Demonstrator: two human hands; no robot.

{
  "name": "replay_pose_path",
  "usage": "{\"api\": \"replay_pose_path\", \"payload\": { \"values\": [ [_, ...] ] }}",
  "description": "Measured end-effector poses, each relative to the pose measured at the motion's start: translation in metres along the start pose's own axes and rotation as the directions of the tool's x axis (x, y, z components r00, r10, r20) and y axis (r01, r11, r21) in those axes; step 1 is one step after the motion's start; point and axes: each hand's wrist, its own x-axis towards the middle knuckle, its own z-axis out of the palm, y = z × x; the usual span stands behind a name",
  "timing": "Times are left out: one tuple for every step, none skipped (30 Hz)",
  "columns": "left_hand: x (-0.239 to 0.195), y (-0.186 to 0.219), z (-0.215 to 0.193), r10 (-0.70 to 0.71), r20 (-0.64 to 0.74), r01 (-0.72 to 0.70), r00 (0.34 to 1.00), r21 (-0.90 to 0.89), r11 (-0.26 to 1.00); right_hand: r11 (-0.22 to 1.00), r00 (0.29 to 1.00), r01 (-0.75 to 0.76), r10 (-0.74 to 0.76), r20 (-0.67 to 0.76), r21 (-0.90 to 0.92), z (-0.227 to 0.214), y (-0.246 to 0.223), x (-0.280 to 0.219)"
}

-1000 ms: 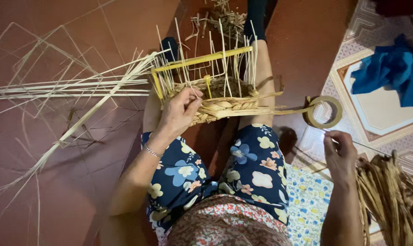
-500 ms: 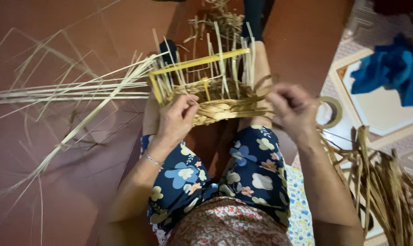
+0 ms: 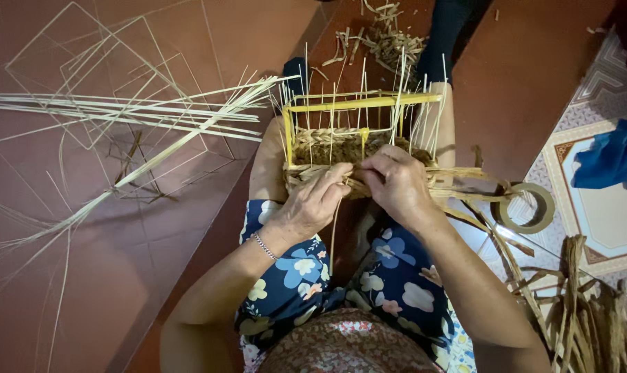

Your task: The person weaves a basket by hand, interlacing dried palm fronds through a yellow rectangular frame. They repeatedly pull and tuck strands to build up the basket walls.

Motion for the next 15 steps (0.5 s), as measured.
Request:
{"api": "replay_pose_path", "payload": {
  "values": [
    [0.002,-0.001,0.000,0.006,-0.012,-0.006,1.000,0.010,1.000,0.999,1.000,0.011,-0.011,-0.010,-0.036,0.003,0.003,0.001],
    [0.003,-0.001,0.000,0.015,-0.023,-0.015,1.000,0.019,1.000,0.997,0.999,0.043,-0.044,-0.022,-0.062,0.005,0.005,0.001],
    [0.006,-0.002,0.003,-0.065,0.004,0.065,0.998,-0.033,0.997,0.993,0.996,0.074,-0.077,-0.033,-0.088,0.007,0.007,0.000],
    [0.009,-0.004,0.008,-0.144,0.035,0.146,0.989,-0.083,0.986,0.988,0.993,0.107,-0.112,-0.043,-0.115,0.009,0.009,0.000],
    [0.012,-0.006,0.012,-0.219,0.069,0.227,0.973,-0.130,0.965,0.979,0.987,0.147,-0.155,-0.048,-0.145,0.008,0.011,-0.001],
    [0.015,-0.008,0.016,-0.279,0.082,0.288,0.957,-0.132,0.949,0.967,0.979,0.187,-0.199,-0.051,-0.173,0.006,0.013,-0.003],
    [0.019,-0.011,0.021,-0.338,0.096,0.348,0.936,-0.133,0.928,0.953,0.969,0.227,-0.242,-0.053,-0.202,0.004,0.014,-0.005],
    [0.024,-0.015,0.024,-0.395,0.111,0.407,0.912,-0.135,0.903,0.938,0.958,0.245,-0.273,-0.089,-0.245,0.000,0.016,-0.009],
    [0.027,-0.017,0.027,-0.441,0.145,0.460,0.886,-0.142,0.877,0.922,0.944,0.261,-0.305,-0.123,-0.287,-0.009,0.018,-0.016],
    [0.031,-0.020,0.029,-0.485,0.176,0.510,0.857,-0.147,0.848,0.903,0.927,0.276,-0.340,-0.156,-0.331,-0.016,0.019,-0.023],
    [0.034,-0.021,0.030,-0.526,0.208,0.558,0.825,-0.151,0.816,0.909,0.934,0.269,-0.328,-0.145,-0.318,-0.019,0.019,-0.029],
    [0.035,-0.022,0.031,-0.558,0.217,0.593,0.801,-0.154,0.791,0.916,0.940,0.261,-0.313,-0.135,-0.304,-0.021,0.020,-0.035],
    [0.036,-0.021,0.031,-0.589,0.226,0.626,0.776,-0.156,0.764,0.923,0.947,0.252,-0.298,-0.124,-0.289,-0.023,0.021,-0.041],
    [0.036,-0.021,0.030,-0.617,0.234,0.655,0.752,-0.158,0.739,0.909,0.950,0.250,-0.298,-0.099,-0.333,-0.024,0.021,-0.046],
    [0.036,-0.020,0.030,-0.585,0.198,0.615,0.786,-0.161,0.772,0.893,0.952,0.248,-0.296,-0.074,-0.376,-0.025,0.021,-0.050]
  ]
}}
